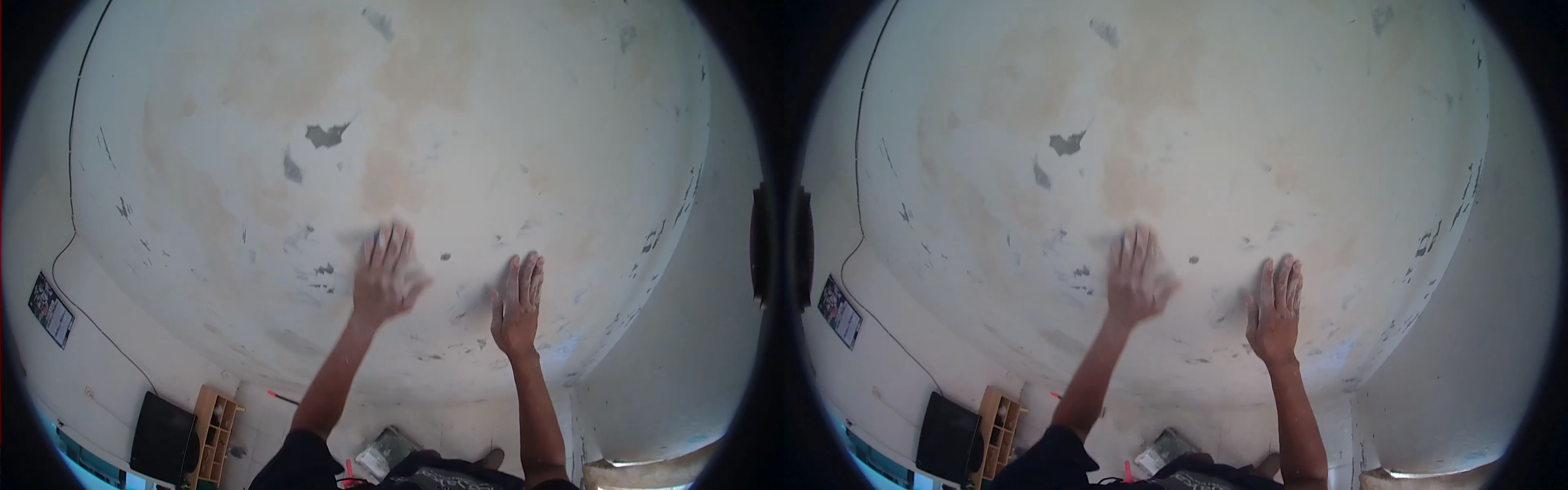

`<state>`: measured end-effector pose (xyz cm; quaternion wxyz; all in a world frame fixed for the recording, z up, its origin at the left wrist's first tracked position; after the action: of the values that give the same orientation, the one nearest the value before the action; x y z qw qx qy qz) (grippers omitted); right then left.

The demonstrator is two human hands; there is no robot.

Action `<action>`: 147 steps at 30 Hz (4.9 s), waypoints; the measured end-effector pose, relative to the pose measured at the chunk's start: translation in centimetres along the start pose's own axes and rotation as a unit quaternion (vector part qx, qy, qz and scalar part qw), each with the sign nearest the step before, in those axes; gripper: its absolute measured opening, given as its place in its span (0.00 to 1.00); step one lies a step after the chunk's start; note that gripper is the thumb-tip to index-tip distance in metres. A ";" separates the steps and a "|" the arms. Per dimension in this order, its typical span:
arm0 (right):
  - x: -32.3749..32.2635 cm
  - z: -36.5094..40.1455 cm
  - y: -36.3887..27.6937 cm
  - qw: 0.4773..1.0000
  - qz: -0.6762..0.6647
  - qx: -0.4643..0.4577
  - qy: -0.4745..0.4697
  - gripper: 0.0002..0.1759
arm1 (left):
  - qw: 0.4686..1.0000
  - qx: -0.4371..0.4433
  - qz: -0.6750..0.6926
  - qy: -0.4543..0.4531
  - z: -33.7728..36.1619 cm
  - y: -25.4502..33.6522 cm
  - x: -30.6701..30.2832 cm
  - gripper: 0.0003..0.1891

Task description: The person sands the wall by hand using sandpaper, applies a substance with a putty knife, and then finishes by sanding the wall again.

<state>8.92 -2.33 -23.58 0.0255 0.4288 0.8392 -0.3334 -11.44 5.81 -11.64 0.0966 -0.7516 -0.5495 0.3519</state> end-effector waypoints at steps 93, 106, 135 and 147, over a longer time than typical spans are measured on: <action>-1.5 0.4 -0.4 0.998 0.039 0.012 -0.042 0.41 | 0.970 -0.039 -0.099 0.220 -19.4 -10.9 -12.4 0.49; -1.5 0.8 -1.0 0.999 0.032 0.026 -0.032 0.41 | 0.974 0.028 -0.009 0.227 -22.7 -9.0 -13.4 0.46; -3.2 0.8 -0.3 0.998 -0.007 0.022 -0.058 0.42 | 0.948 0.265 0.126 0.127 -21.8 6.8 -11.1 0.53; -2.6 1.1 -0.7 0.994 -0.028 0.019 -0.102 0.42 | 0.971 0.152 0.014 0.186 -25.0 -1.2 -12.2 0.55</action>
<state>9.75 -5.07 -23.19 0.0930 0.3691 0.8375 -0.3920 1.76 1.34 12.51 0.3054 -0.7881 -0.4509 0.2868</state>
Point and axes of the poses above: each hand's wrist, its own z-axis away from the middle knuckle, its own x-axis out of the palm, y = z × x, the point moved 8 cm from there along -z, towards the middle knuckle, and after that the axes turned 15 degrees about -z, right-handed, at the moved point
